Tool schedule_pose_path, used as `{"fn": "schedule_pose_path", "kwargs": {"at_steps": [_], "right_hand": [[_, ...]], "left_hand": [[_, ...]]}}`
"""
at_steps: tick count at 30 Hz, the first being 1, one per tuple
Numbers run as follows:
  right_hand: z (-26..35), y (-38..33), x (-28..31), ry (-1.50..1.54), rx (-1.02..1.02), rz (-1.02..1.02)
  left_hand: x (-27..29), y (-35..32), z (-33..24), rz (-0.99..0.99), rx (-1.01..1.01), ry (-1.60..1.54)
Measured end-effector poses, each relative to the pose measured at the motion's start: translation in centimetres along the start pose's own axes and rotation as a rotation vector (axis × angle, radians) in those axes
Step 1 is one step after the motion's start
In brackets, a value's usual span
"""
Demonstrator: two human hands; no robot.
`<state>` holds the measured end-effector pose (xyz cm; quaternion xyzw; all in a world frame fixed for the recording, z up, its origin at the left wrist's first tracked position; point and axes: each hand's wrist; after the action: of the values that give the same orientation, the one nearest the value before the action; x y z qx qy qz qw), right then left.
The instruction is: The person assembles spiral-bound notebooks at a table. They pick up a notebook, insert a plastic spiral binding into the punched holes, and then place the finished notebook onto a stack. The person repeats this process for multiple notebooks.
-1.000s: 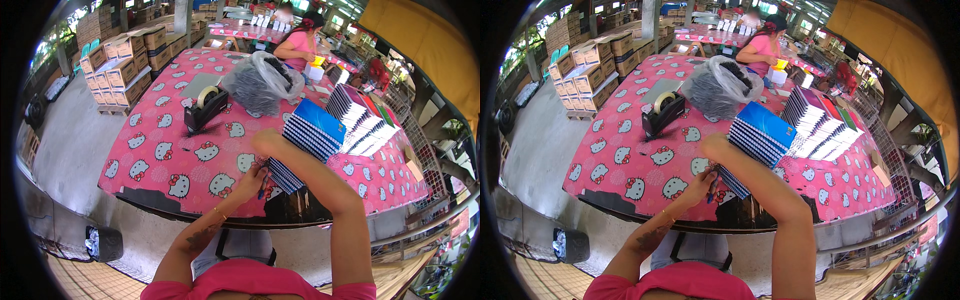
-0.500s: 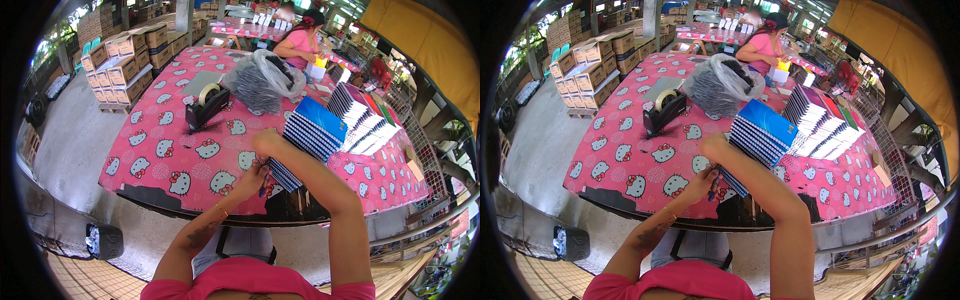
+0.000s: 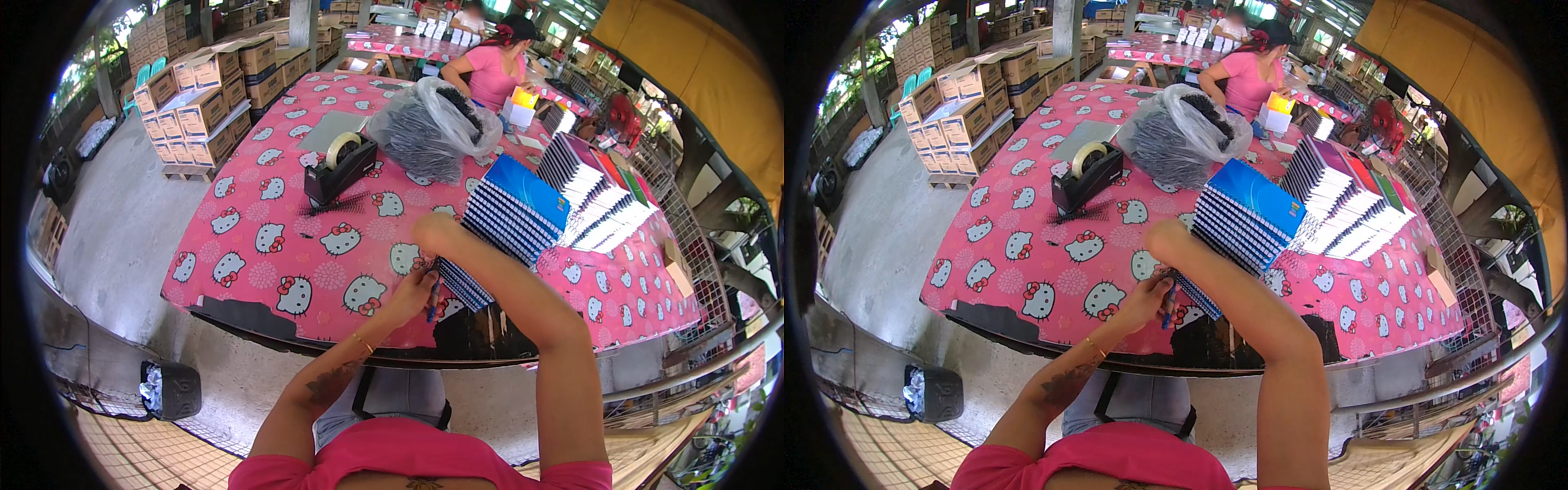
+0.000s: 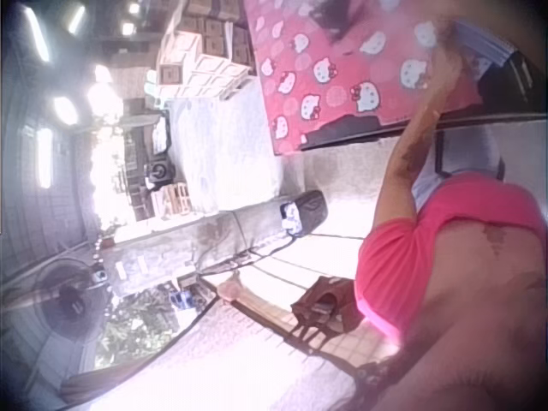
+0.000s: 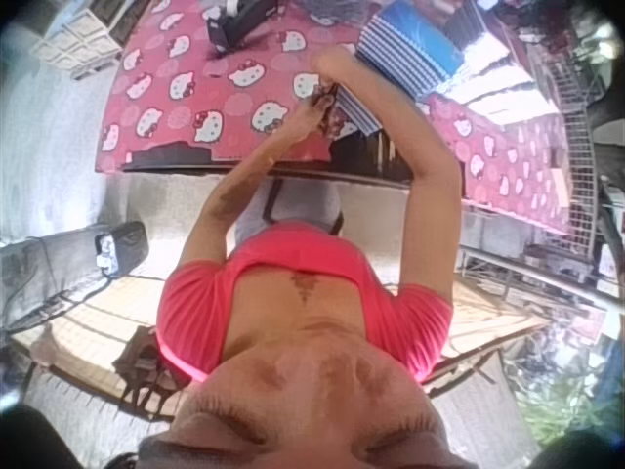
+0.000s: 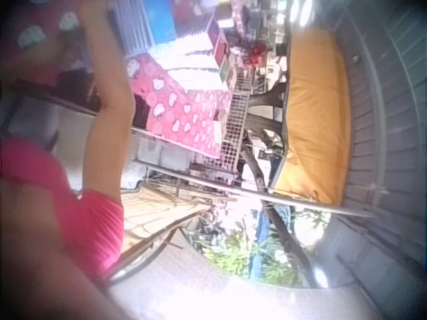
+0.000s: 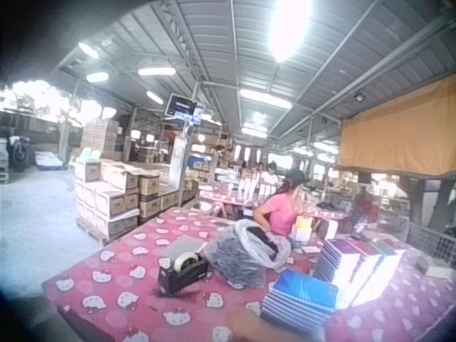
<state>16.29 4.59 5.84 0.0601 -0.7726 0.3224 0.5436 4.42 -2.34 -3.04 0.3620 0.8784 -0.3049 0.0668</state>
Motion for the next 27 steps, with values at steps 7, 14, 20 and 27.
{"fn": "schedule_pose_path", "kwargs": {"at_steps": [7,14,20,27], "right_hand": [[0.9,-0.2,-0.1,-0.057,0.027,0.019],[-0.7,0.0,-0.8,0.036,0.191,-0.323],[-0.2,0.5,0.1,0.068,0.134,-0.342],[-0.6,0.0,-1.9,0.055,0.106,-0.273]], "left_hand": [[0.0,0.0,0.4,-0.011,-0.014,0.036],[0.2,-0.7,1.1,0.014,0.030,-0.186],[0.1,-0.6,1.5,-0.037,-0.032,-0.196],[0.5,-0.6,0.7,0.045,0.052,-0.006]]}}
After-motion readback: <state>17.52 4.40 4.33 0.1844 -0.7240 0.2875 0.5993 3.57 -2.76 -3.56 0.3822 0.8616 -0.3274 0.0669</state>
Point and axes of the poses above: each hand's wrist, its own y-axis towards the middle knuckle, its own x-axis out of the back of the hand, z = x × y, and after that the axes turned 14 degrees about x, right-handed
